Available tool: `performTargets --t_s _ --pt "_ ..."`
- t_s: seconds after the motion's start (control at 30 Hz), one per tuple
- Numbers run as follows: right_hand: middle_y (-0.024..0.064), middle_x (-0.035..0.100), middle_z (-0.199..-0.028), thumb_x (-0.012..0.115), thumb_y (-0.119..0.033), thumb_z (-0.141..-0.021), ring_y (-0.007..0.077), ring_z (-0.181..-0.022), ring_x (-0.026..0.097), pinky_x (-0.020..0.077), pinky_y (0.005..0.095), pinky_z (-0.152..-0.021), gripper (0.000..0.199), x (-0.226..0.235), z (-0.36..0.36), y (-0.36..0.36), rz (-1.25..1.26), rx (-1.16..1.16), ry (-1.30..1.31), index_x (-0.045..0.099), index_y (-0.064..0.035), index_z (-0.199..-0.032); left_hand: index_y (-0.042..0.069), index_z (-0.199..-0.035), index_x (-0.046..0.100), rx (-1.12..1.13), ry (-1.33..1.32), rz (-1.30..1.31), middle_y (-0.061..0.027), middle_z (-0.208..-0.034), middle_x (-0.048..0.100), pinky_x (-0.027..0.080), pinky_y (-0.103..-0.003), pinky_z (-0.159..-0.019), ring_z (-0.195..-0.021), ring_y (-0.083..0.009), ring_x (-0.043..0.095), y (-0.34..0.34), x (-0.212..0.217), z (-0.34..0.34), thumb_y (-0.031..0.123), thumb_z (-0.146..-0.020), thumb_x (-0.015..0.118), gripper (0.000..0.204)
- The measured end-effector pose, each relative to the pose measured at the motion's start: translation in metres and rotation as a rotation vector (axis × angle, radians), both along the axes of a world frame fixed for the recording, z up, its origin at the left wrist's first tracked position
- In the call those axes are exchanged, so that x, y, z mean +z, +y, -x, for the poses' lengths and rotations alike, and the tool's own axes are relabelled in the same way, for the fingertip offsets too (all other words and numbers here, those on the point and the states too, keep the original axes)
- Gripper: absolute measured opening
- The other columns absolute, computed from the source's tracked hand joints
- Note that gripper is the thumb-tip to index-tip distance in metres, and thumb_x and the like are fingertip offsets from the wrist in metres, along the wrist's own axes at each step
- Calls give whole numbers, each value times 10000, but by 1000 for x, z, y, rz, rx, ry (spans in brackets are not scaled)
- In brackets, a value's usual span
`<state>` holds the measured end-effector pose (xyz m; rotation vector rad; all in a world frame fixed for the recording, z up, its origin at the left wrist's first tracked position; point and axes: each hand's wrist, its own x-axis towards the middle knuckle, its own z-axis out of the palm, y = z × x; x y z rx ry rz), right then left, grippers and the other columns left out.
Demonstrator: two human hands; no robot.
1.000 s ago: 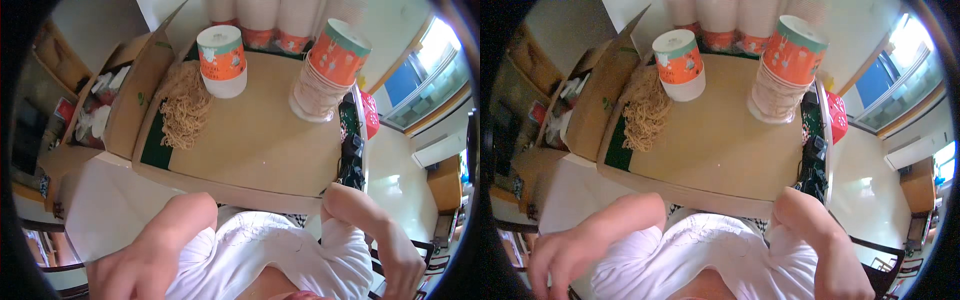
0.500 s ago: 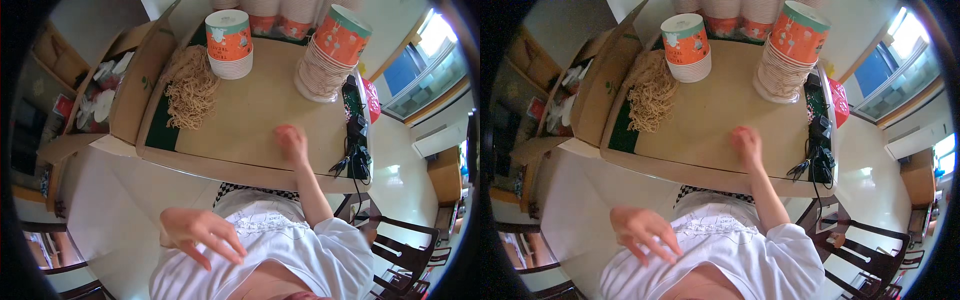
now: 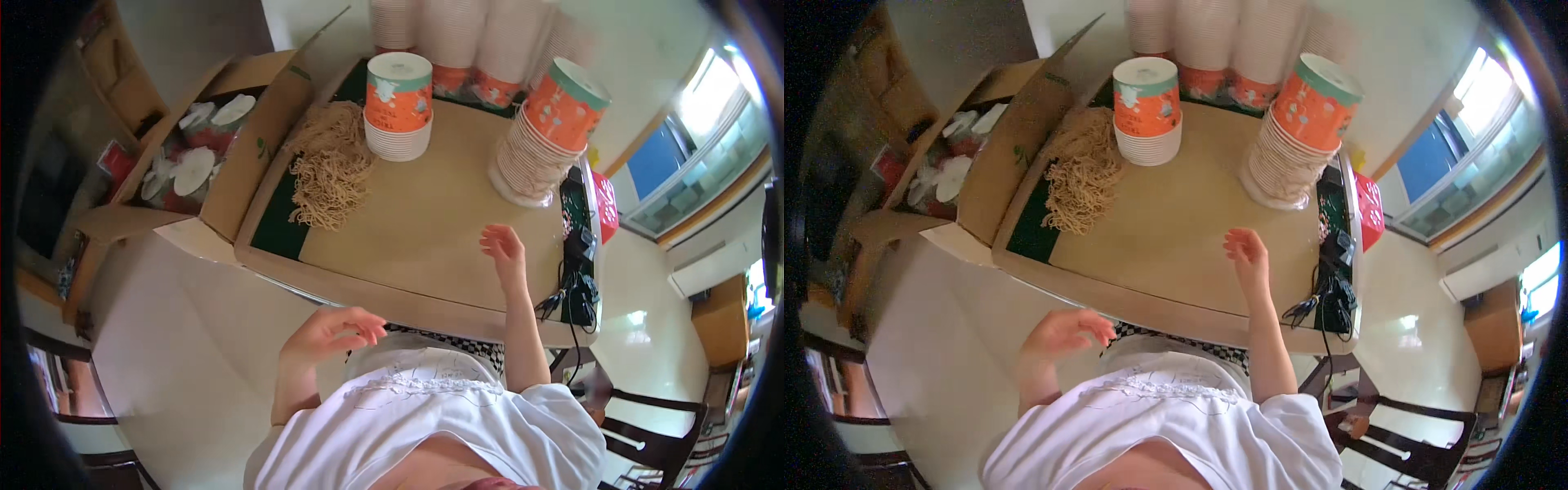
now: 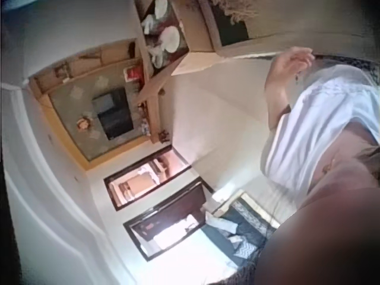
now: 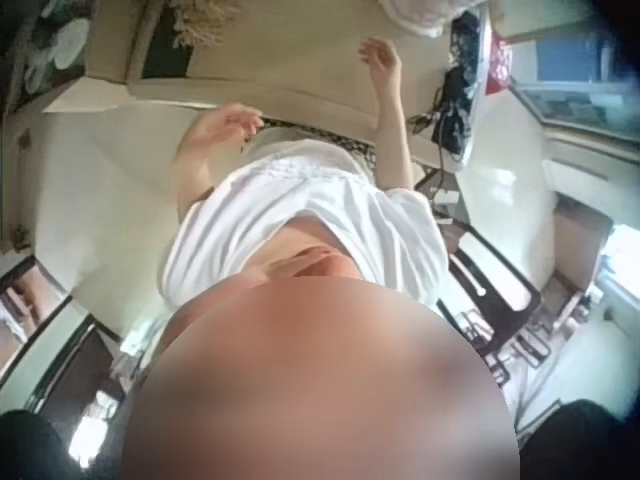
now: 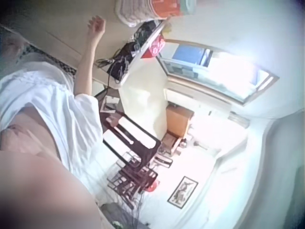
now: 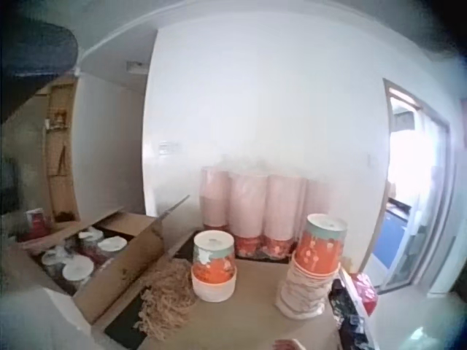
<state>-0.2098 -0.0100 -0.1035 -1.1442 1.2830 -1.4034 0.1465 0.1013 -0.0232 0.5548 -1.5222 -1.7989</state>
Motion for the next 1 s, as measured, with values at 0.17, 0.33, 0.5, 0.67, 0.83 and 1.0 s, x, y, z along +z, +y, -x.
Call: performTargets --t_s 0.17,0.33,0.5,0.67,0.83,1.0 --pt "34 642 -1014 560 -77 -915 112 -894 614 492 238 -733 204 50 -21 -43 101 285 126 579 -24 -1111 10 -1209 555 78 -43 -131 -97 -1058 629 476 -289 -857 -957 -148 595 -35 -10 12 124 -912 586 319" --pt "14 638 -1059 565 -87 -912 101 -957 595 472 242 -813 260 70 -16 -108 139 392 185 577 -56 -1169 50 -1232 540 346 -142 -121 -66 -1116 618 473 -303 -882 -998 -138 587 -127 -21 27 237 -927 584 361" --pt "50 609 -1096 547 -54 -891 132 -981 568 455 263 -864 366 32 -30 -216 234 367 335 536 -34 -1256 43 -1272 504 738 9 -87 -70 -1234 559 386 -346 -981 -1144 -169 508 -273 -24 37 365 -947 515 457" --pt "17 574 -1220 515 -169 -939 111 -1086 526 417 266 -887 419 3 -68 -293 -33 246 293 476 -99 -1350 58 -1397 385 966 -182 -91 -93 -1439 392 238 -388 -1094 -1329 -225 343 -373 -28 42 511 -957 399 632" --pt "47 481 -1353 474 -296 -966 145 -1213 447 322 316 -1017 483 21 -90 -311 -18 272 -105 413 -67 -1387 -28 -1306 466 993 -156 -10 -164 -1356 478 296 -321 -1062 -1278 -247 420 -385 7 72 457 -983 352 594" --pt "-1 452 -1380 458 -401 -953 149 -1239 401 259 362 -1022 517 73 -92 -299 32 195 -22 415 -127 -1390 -21 -1293 482 938 -8 156 -171 -1331 496 295 -317 -1055 -1256 -253 440 -403 29 59 467 -975 369 593"
